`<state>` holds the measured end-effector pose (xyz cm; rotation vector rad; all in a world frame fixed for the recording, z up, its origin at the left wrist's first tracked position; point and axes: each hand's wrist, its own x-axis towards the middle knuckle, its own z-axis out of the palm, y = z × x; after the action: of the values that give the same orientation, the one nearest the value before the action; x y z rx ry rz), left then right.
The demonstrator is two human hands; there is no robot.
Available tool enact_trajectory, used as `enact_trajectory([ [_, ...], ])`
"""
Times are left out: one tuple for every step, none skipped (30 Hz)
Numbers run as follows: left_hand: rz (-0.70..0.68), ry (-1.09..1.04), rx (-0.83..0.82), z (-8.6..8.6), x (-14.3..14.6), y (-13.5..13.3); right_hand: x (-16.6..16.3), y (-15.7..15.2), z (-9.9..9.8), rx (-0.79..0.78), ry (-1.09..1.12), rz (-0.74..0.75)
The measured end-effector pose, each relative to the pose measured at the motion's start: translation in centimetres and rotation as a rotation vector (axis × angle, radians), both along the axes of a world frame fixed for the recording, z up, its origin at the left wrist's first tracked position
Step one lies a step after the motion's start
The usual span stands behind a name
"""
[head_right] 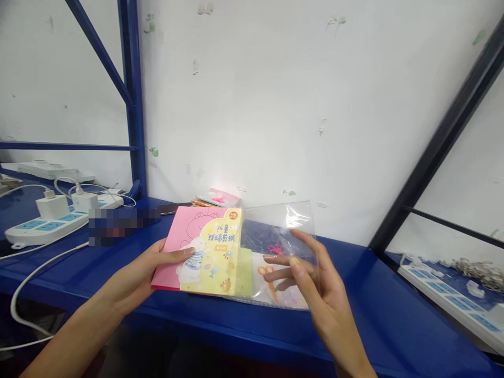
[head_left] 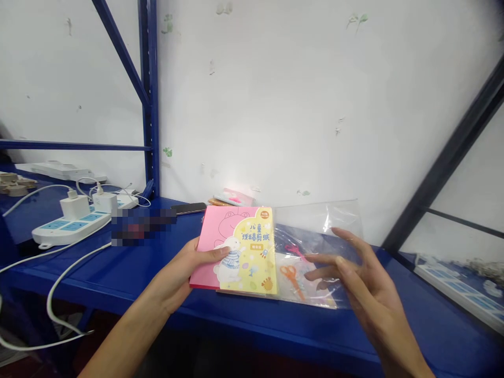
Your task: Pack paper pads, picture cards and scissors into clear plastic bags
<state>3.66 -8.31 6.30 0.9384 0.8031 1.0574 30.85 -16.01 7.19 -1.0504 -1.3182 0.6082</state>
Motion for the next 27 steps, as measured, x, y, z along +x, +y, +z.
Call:
enact_trajectory([
  [-0.003, 0.002, -0.008, 0.1, 0.0, 0.0, 0.1, 0.0, 0.0, -0.011, -0.002, -0.001],
  [-0.004, 0.001, -0.018, 0.1, 0.0, 0.0, 0.1, 0.1, 0.0, -0.022, -0.004, -0.003],
  [-0.004, -0.005, -0.027, 0.2, 0.0, 0.0, 0.2, 0.1, 0.1, -0.029, -0.005, -0.007],
  [-0.003, -0.013, -0.034, 0.2, 0.0, 0.0, 0.2, 0.1, 0.1, -0.027, -0.005, -0.011],
  [-0.006, -0.021, -0.038, 0.2, 0.0, 0.0, 0.2, 0.1, 0.0, -0.017, -0.003, -0.011],
  [-0.010, -0.028, -0.040, 0.2, 0.0, 0.1, 0.2, 0.0, 0.0, -0.001, 0.000, -0.009],
  [-0.014, -0.033, -0.039, 0.1, 0.0, 0.1, 0.2, 0.0, 0.0, 0.016, 0.005, -0.006],
  [-0.018, -0.036, -0.036, 0.1, -0.1, 0.1, 0.1, -0.1, 0.0, 0.030, 0.007, -0.003],
  [-0.024, -0.039, -0.032, 0.0, -0.1, 0.1, 0.0, -0.2, 0.0, 0.040, 0.006, -0.001],
  [-0.027, -0.042, -0.031, 0.0, -0.1, 0.1, -0.1, -0.3, 0.0, 0.046, 0.003, -0.001],
  [-0.030, -0.044, -0.032, -0.1, -0.1, 0.1, -0.2, -0.4, 0.0, 0.048, -0.004, -0.006],
  [-0.033, -0.045, -0.036, -0.2, -0.1, 0.0, -0.2, -0.4, 0.0, 0.046, -0.014, -0.016],
  [-0.034, -0.047, -0.040, -0.2, -0.1, 0.1, -0.1, -0.3, 0.1, 0.037, -0.028, -0.031],
  [-0.032, -0.048, -0.046, -0.3, -0.1, 0.1, 0.0, -0.2, 0.2, 0.017, -0.050, -0.049],
  [-0.029, -0.049, -0.053, -0.4, -0.1, 0.1, 0.1, -0.1, 0.2, -0.015, -0.077, -0.067],
  [-0.025, -0.049, -0.058, -0.4, -0.1, 0.2, 0.2, 0.0, 0.3, -0.056, -0.104, -0.080],
  [-0.019, -0.049, -0.060, -0.5, -0.1, 0.3, 0.4, 0.2, 0.4, -0.099, -0.125, -0.081],
  [-0.012, -0.049, -0.060, -0.6, -0.1, 0.4, 0.6, 0.4, 0.5, -0.141, -0.138, -0.073],
  [-0.007, -0.050, -0.057, -0.7, -0.2, 0.5, 0.7, 0.6, 0.6, -0.178, -0.141, -0.058],
  [-0.005, -0.052, -0.054, -0.7, -0.2, 0.6, 0.8, 0.7, 0.6, -0.205, -0.134, -0.042],
  [-0.004, -0.054, -0.052, -0.8, -0.2, 0.7, 1.0, 0.9, 0.6, -0.222, -0.120, -0.029],
  [-0.005, -0.054, -0.051, -0.8, -0.2, 0.7, 1.1, 1.0, 0.5, -0.232, -0.109, -0.023],
  [-0.008, -0.053, -0.048, -0.9, -0.1, 0.7, 1.2, 1.1, 0.4, -0.237, -0.102, -0.023],
  [-0.012, -0.052, -0.042, -0.9, -0.1, 0.8, 1.3, 1.3, 0.3, -0.239, -0.101, -0.027],
  [-0.017, -0.049, -0.032, -0.9, -0.1, 0.8, 1.5, 1.4, 0.1, -0.240, -0.105, -0.032],
  [-0.021, -0.044, -0.022, -0.9, -0.1, 0.8, 1.7, 1.6, 0.0, -0.242, -0.116, -0.041],
  [-0.021, -0.039, -0.011, -0.9, -0.1, 0.8, 1.8, 1.7, -0.2, -0.242, -0.132, -0.054],
])
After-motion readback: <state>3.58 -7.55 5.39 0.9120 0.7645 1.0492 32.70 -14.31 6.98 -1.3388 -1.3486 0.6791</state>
